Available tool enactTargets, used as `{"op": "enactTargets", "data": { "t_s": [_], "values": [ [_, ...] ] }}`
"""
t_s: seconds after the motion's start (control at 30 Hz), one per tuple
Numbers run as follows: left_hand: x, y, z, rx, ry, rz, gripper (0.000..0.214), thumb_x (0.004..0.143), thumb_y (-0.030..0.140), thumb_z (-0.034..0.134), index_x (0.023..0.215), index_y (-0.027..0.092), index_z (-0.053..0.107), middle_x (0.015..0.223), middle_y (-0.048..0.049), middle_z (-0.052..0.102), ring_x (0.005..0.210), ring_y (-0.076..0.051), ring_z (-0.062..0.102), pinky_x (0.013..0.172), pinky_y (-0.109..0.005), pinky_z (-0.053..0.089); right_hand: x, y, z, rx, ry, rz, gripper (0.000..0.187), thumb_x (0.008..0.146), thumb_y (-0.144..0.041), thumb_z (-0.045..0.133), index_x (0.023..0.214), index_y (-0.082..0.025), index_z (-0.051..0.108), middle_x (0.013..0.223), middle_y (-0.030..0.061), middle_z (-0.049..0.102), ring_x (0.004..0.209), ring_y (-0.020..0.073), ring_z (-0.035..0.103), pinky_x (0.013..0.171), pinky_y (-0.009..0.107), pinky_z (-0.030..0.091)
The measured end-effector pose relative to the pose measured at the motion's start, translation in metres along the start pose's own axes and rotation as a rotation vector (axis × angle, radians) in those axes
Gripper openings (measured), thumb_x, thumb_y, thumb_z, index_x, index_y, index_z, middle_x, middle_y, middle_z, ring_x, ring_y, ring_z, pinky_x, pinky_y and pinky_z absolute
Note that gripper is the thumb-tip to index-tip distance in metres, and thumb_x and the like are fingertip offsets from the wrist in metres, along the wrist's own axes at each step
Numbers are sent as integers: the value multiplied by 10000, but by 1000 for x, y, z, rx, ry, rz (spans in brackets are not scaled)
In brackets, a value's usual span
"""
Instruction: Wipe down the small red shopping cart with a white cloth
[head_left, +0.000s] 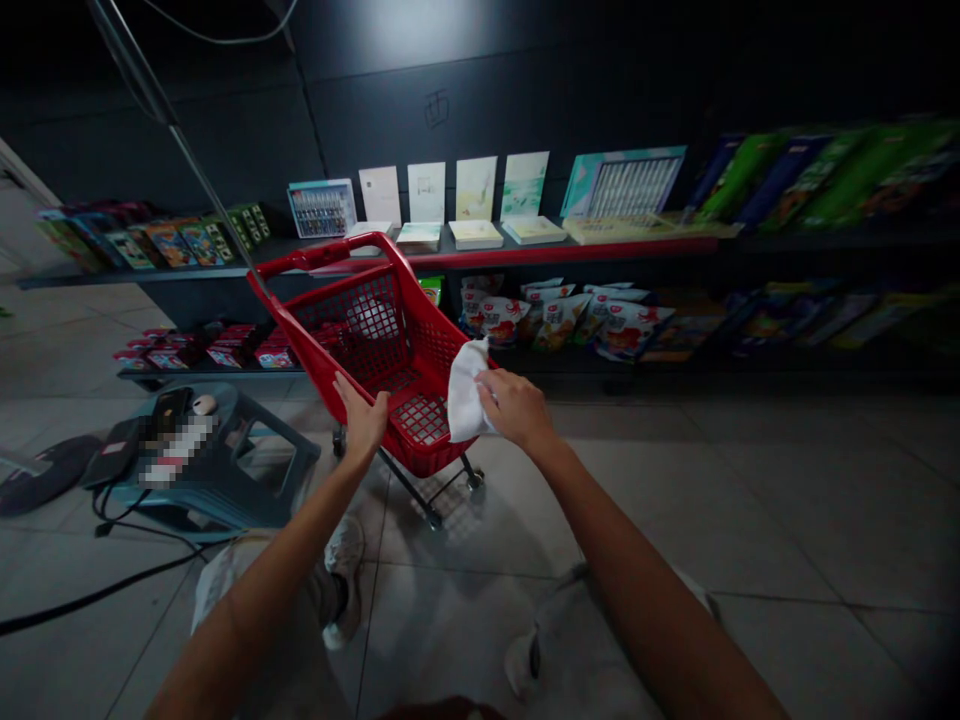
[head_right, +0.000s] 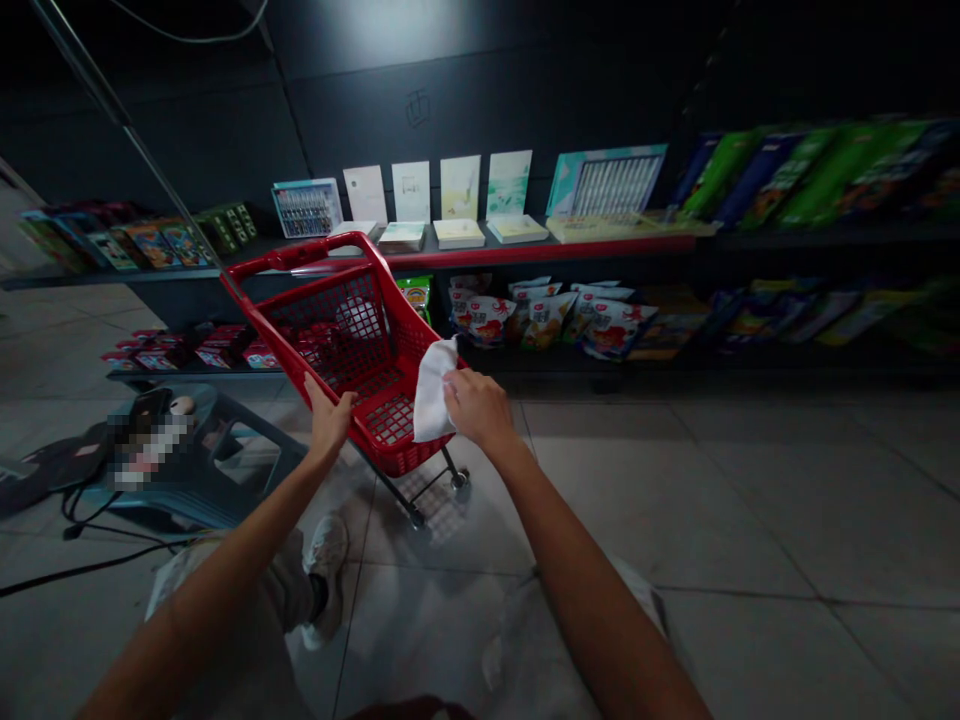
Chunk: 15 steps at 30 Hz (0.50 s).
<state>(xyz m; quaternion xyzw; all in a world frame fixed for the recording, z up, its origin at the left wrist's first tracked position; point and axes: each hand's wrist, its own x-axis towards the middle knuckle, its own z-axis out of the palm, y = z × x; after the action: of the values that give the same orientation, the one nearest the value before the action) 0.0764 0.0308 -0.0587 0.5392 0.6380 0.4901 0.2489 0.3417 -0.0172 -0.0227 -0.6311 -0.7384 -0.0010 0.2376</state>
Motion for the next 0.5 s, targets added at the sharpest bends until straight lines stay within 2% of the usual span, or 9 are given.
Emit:
{"op": "enactTargets", "data": {
  "t_s": [0.07,0.13,0.27,0.37,0.5],
  "values": [
    [-13,8,6,-31,8,46,1083,792,270,622,1661,90,1,1776,-106,-14,1644,-241,-13,1345,-353,32,1,-19,1,-66,-152,-79,385,1061,-344,403,1129,-176,742,1124,133,760,1066,249,700,974,327,473],
    [-21,12,9,-56,33,80,1043,770,206,578,1659,111,42,1778,-81,21,1644,-246,-5,1351,-372,36,4,-39,3,-105,-299,-122,469,1071,-397,376,1061,-154,778,1074,165,777,1040,280,731,952,357,493],
    [-20,10,10,-62,81,108,974,766,164,530,1648,143,117,1774,-63,84,1646,-232,25,1354,-382,46,12,-71,9,-82,-507,-149,579,1060,-501,351,1072,-150,811,1102,209,779,1049,341,750,896,414,537],
    [-15,8,8,-52,80,119,951,789,172,519,1648,189,111,1769,-39,130,1642,-201,94,1350,-364,85,15,-86,13,25,-573,-193,546,1054,-502,357,1114,-203,809,1164,176,776,1095,336,743,904,416,549],
    [-10,8,5,-25,56,118,954,794,159,522,1645,120,93,1760,-94,161,1619,-209,196,1334,-325,144,16,-93,18,52,-546,-225,585,1052,-504,352,1113,-144,810,1128,217,774,1072,355,748,916,437,552]
  ]
}}
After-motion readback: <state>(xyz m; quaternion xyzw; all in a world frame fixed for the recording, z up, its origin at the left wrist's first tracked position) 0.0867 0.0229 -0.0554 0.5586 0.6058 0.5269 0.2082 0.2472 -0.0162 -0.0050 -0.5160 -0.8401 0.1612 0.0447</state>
